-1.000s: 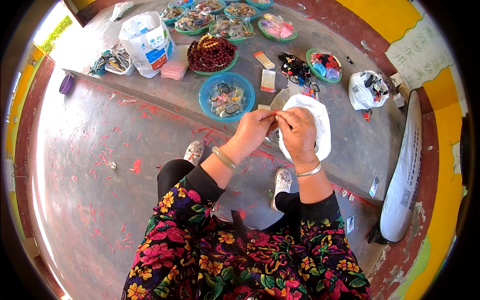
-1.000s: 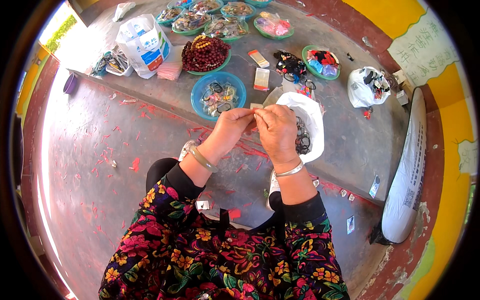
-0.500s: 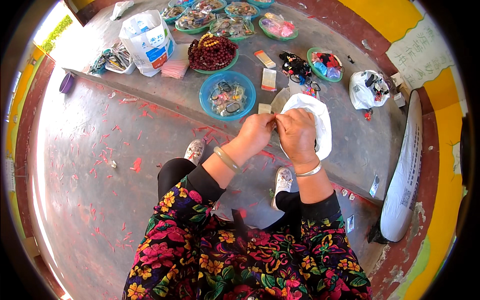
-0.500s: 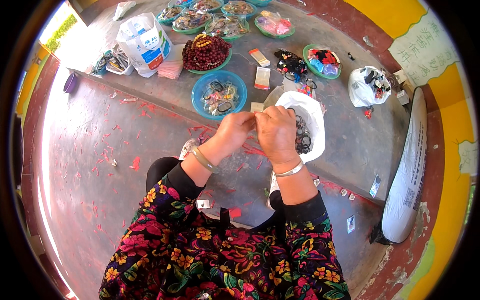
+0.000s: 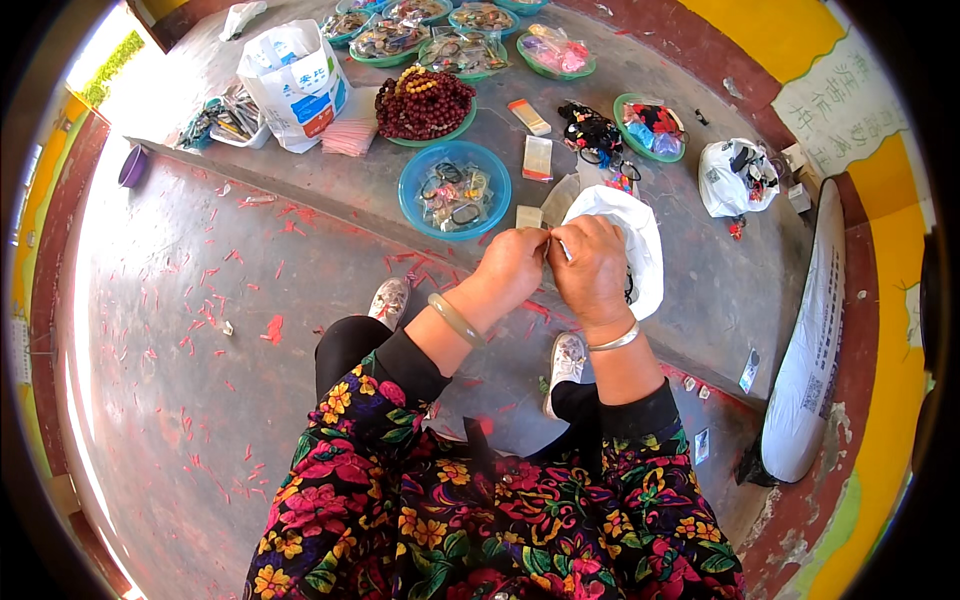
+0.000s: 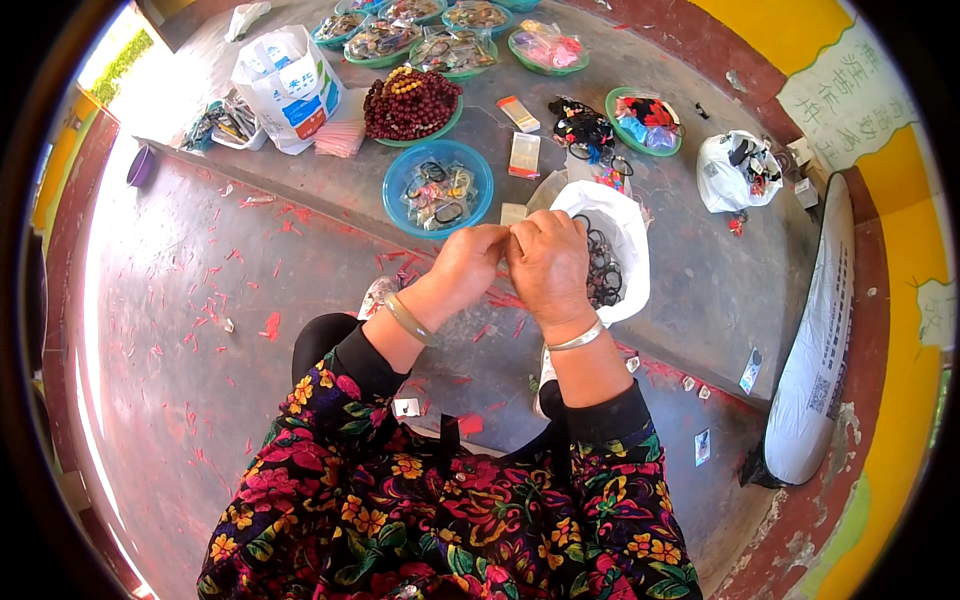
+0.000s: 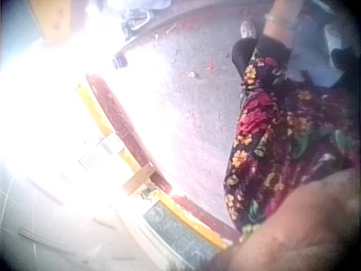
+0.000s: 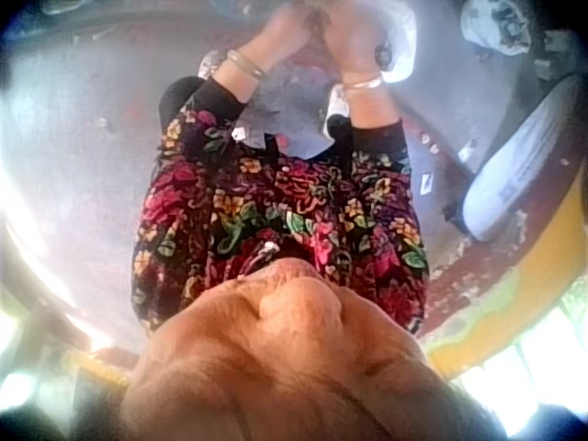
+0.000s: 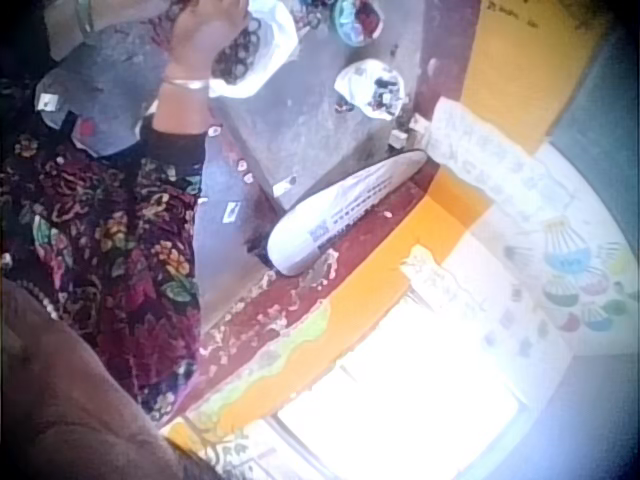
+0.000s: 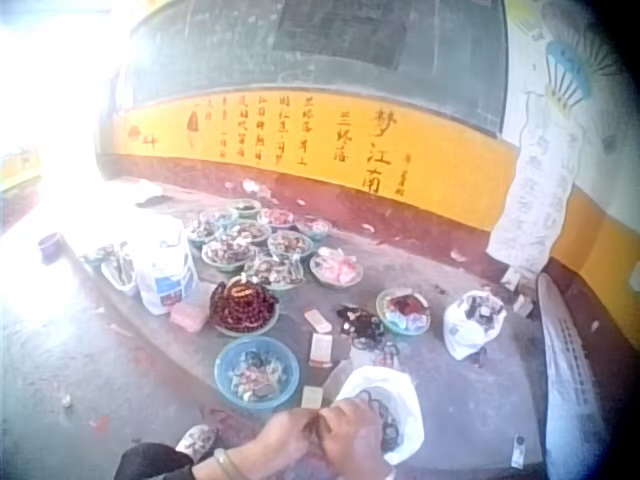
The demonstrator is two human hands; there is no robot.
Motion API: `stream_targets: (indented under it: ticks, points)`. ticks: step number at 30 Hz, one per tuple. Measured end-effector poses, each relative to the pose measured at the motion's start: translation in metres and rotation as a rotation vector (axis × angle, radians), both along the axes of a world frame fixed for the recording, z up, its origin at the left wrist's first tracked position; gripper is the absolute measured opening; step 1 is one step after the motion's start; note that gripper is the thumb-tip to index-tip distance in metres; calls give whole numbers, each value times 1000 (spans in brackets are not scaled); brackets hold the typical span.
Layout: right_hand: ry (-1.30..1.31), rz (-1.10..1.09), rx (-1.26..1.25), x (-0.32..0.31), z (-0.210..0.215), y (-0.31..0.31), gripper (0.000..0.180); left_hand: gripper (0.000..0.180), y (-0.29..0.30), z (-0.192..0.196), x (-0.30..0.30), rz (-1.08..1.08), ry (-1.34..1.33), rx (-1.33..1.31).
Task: The person sits on the floor and wraps small plastic bags around hair ties. They pick up a hair tie, place it in a bag, and fold the bag to secure it, repeating this process for multiple items.
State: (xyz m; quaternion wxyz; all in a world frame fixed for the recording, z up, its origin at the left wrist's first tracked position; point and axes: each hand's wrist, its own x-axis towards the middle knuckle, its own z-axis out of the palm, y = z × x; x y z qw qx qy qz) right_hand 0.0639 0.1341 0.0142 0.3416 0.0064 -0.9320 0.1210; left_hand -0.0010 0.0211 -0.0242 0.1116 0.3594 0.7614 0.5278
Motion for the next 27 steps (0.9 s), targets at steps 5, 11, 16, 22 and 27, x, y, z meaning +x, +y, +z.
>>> stream_targets:
  ticks: [5, 11, 16, 22, 27]
  points:
    - [-22, -6, 32, 2, 1, 1, 8, 17, 2, -3, -1, -24, 75, -24]
    - [10, -12, -33, 0, -2, 2, 8, 17, 1, -1, 2, -1, 94, 11]
    - [24, 5, -208, 0, -1, 7, 9, 18, 0, 10, 1, 11, -101, 42]
    - [-3, 17, -266, 1, 1, 7, 8, 17, -1, 11, -1, 24, -175, 24]
    - [13, 23, -271, 1, 2, 7, 8, 18, -1, 11, 0, 48, -156, 23]
